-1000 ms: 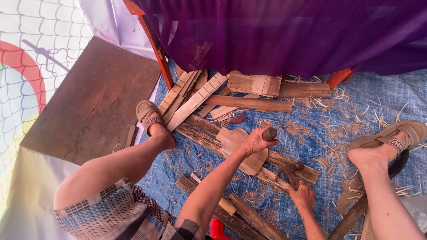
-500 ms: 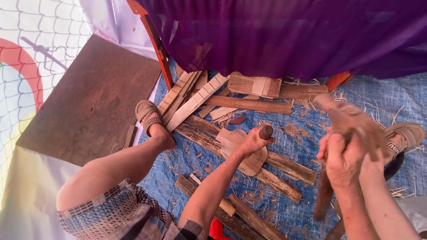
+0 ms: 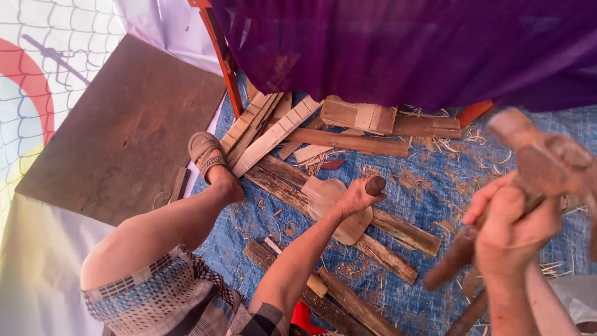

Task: Carving a small wooden instrument body using a hammer and a chisel-like tool while sitting on the floor.

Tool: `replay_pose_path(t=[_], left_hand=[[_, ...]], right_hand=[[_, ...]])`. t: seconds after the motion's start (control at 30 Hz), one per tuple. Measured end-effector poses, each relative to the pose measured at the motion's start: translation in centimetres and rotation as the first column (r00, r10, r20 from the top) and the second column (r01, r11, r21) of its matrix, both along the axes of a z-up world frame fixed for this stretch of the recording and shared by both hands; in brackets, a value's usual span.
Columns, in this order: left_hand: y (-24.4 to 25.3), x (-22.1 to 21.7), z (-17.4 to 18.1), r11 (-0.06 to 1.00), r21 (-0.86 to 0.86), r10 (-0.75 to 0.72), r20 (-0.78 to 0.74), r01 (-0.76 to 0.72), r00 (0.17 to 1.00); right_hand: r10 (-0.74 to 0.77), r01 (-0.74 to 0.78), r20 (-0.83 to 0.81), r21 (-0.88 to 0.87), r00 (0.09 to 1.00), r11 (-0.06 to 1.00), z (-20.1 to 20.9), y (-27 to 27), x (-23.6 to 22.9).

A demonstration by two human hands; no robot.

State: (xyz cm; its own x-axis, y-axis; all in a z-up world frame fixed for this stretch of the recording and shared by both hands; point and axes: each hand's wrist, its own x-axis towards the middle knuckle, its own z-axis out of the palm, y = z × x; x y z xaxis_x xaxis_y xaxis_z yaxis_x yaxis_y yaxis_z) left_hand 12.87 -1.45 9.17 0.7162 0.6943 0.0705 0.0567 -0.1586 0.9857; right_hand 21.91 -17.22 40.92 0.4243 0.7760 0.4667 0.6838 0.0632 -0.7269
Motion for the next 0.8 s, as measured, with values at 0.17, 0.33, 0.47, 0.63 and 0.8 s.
replay_pose_path(t=[0.17,0.33,0.47,0.63,0.8], left_hand=[[-0.8,-1.5,0.9,0.976,-0.215,0.047,0.163,-0.011,0.985],[-0.8,-1.2,-0.4,0.993,-0.113,0.034,0.076,-0.025,0.996],[0.1,-0.3,-1.8,0.987,-0.160,0.032,0.271,0.012,0.962],[-0.2,-1.1,0.9,0.982,-0.183,0.070,0.114,-0.048,0.991],[1.4,0.5,-0.4,0.989,-0.032,0.147,0.100,-0.145,0.984]], right_hand=[[-0.026,0.014,-0.018,-0.509,0.999,0.861,-11.5,1.6,-0.5],[-0.004,-0.083,-0.269,-0.310,0.963,0.947,-6.0,-0.1,-0.5],[-0.049,0.047,-0.113,-0.013,0.992,0.999,3.8,-0.4,-2.7],[-0.016,0.005,-0.346,-0.032,0.938,0.999,-3.9,-3.1,-1.1],[-0.101,0.016,-0.460,-0.187,0.882,0.982,-9.0,-3.1,-0.5]])
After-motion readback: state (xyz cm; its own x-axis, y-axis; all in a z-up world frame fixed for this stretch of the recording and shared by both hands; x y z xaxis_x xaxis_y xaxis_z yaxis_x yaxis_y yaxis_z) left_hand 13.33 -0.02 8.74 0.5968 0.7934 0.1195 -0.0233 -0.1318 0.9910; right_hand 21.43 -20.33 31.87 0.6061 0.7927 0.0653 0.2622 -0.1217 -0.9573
